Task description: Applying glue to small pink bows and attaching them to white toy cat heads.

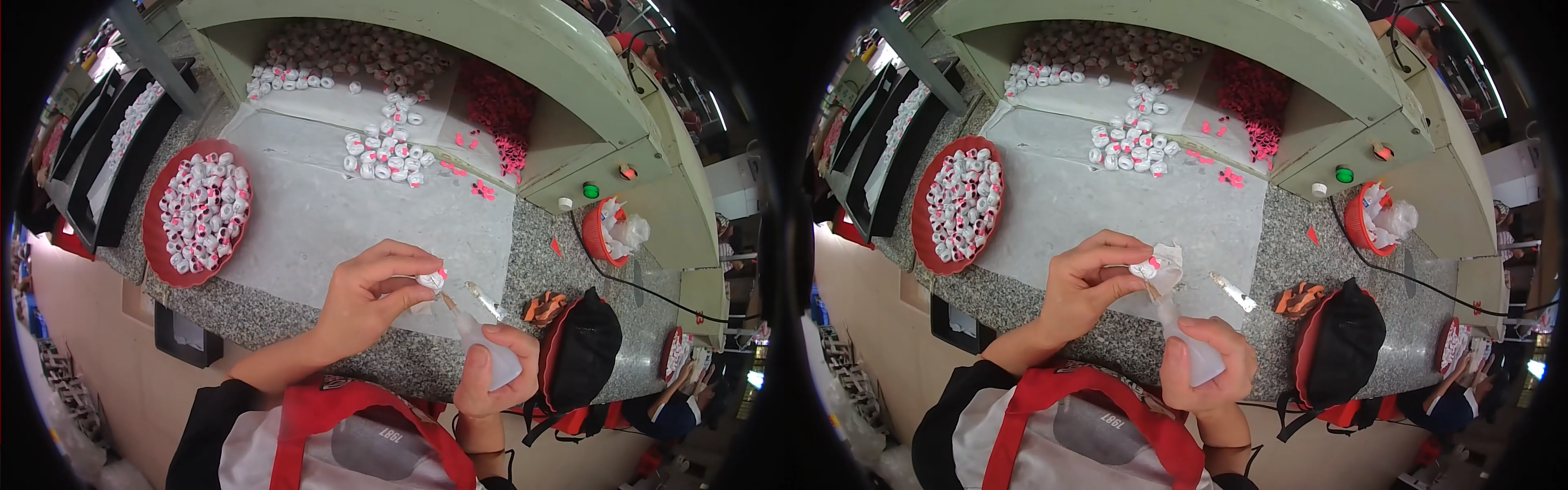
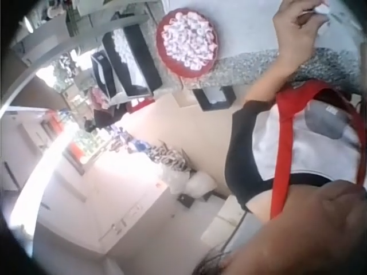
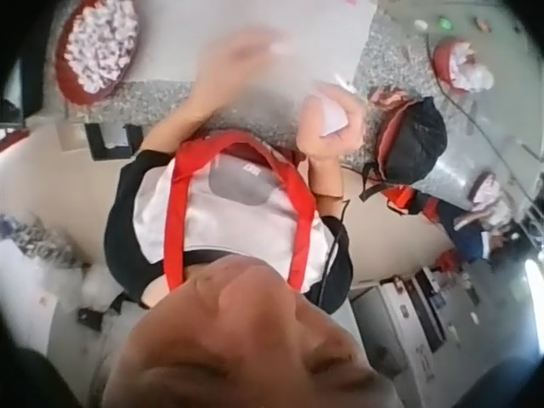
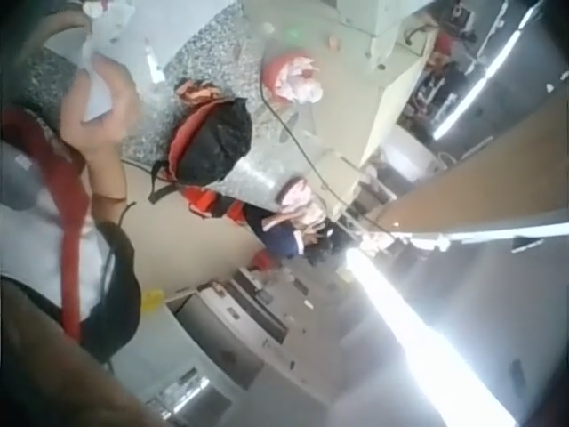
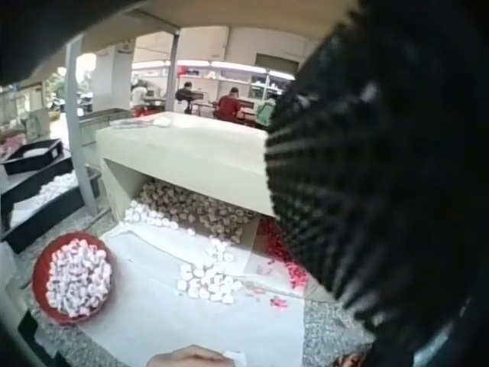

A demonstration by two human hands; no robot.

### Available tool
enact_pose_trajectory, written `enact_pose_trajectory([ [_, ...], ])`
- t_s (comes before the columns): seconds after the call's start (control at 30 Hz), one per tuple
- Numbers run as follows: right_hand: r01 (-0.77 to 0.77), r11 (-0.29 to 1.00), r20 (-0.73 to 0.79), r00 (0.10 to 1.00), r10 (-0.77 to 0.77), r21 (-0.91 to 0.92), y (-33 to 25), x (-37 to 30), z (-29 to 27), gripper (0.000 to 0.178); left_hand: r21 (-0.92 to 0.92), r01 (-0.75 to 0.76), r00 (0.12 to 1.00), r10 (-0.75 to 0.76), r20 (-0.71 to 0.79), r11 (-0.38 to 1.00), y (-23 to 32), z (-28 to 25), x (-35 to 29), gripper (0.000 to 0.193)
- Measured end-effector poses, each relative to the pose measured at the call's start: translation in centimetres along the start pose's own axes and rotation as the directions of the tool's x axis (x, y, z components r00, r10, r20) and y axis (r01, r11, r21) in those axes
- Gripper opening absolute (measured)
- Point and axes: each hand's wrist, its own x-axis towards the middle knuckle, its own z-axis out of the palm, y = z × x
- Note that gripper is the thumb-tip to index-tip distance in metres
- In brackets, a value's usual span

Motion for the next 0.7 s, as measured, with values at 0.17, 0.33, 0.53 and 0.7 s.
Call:
enact_pose_trajectory([
  [0.17,0.030,0.999,-0.004,1.000,-0.029,0.023,0.2,0.2,0.5,0.021,0.025,0.005,0.994,-0.002,-0.105,1.000,0.1,0.3,-0.3,0.030],
  [0.33,0.038,0.999,0.025,0.999,-0.038,0.028,0.6,0.2,-0.1,0.021,0.071,-0.007,0.995,0.014,-0.100,0.997,0.2,0.8,0.0,0.030],
  [0.53,0.043,0.997,0.029,0.999,-0.045,0.057,1.3,0.2,-0.5,0.022,0.132,-0.029,0.994,0.042,-0.098,0.991,0.2,1.5,0.2,0.030],
  [0.7,0.035,0.998,0.101,0.994,-0.041,0.059,0.7,0.8,-1.1,0.023,0.332,-0.115,0.989,0.139,-0.049,0.936,0.6,1.2,0.2,0.029],
])
